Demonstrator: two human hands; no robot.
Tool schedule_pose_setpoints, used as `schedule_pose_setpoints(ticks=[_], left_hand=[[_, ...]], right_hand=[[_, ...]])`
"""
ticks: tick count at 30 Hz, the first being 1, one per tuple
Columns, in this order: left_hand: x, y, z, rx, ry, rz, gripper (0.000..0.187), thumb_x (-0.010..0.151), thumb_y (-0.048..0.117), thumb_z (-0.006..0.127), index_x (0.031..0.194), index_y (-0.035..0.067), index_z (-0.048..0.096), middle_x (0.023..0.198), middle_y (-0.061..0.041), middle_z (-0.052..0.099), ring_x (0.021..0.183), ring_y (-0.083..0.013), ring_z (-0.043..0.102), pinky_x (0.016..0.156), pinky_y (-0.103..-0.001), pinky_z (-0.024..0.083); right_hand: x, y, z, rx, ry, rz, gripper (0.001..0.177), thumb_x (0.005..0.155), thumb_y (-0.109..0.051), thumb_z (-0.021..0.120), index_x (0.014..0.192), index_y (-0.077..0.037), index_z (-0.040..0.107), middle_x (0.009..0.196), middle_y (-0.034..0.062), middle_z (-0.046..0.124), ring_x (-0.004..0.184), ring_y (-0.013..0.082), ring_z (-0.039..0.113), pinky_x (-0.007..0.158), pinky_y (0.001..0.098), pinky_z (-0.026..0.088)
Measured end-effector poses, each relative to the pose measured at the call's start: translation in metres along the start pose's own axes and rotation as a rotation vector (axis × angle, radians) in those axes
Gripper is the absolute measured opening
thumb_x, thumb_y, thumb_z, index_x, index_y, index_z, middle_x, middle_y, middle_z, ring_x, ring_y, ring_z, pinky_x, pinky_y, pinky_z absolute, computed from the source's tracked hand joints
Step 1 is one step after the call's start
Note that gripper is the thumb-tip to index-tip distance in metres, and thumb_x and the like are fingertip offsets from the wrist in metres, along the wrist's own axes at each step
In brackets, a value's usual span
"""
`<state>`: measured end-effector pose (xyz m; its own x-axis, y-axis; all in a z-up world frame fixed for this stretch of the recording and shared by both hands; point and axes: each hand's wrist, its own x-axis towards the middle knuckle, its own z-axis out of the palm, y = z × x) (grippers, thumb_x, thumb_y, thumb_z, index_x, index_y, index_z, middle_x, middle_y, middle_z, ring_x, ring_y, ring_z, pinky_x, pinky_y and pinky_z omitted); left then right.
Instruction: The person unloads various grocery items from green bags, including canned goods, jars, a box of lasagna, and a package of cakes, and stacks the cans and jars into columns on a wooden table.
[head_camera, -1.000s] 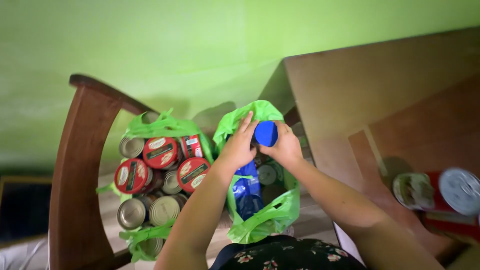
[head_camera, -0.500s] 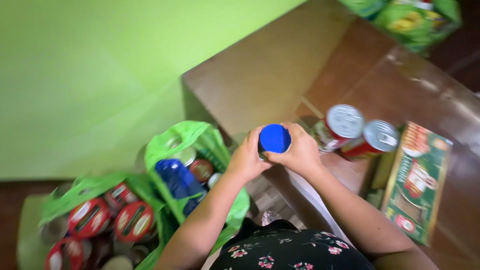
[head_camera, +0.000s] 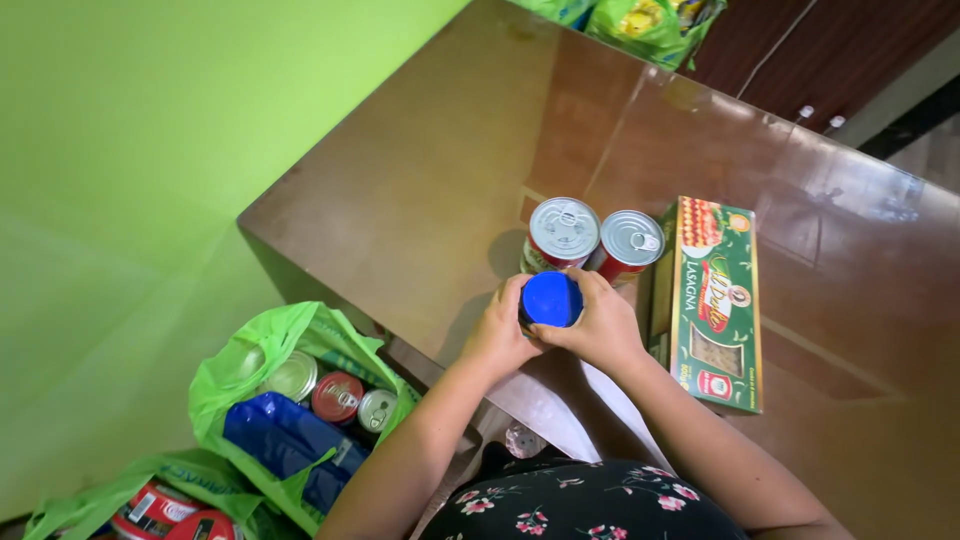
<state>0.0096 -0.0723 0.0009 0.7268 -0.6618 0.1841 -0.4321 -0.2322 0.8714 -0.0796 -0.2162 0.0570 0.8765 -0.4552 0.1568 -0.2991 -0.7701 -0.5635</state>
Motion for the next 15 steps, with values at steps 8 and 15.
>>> schedule_pose_setpoints(ticks=[8,15], left_hand=[[0.008,-0.005,0.013,0.015,0.022,-0.056,0.123,0.056,0.030,0.099,0.152,0.012,0.024,0.141,-0.023,0.052,0.129,-0.0401,0.055,0.105,-0.048,0.048],[0.028,-0.036,0.022,-0.071,-0.148,-0.121,0.162,0.046,0.030,0.100,0.162,0.004,-0.011,0.152,-0.027,0.042,0.140,-0.0390,0.047,0.115,-0.045,0.039]], right_hand=[[-0.011,0.022,-0.011,0.238,0.225,-0.004,0.069,0.069,-0.033,0.088,0.127,-0.005,0.064,0.115,0.0122,0.067,0.101,0.0282,0.067,0.086,0.0389,0.054],[0.008,0.117,0.011,0.559,0.463,0.024,0.081,0.083,-0.013,0.082,0.148,0.001,0.037,0.139,0.0191,0.050,0.129,0.0289,0.053,0.107,0.0382,0.047]])
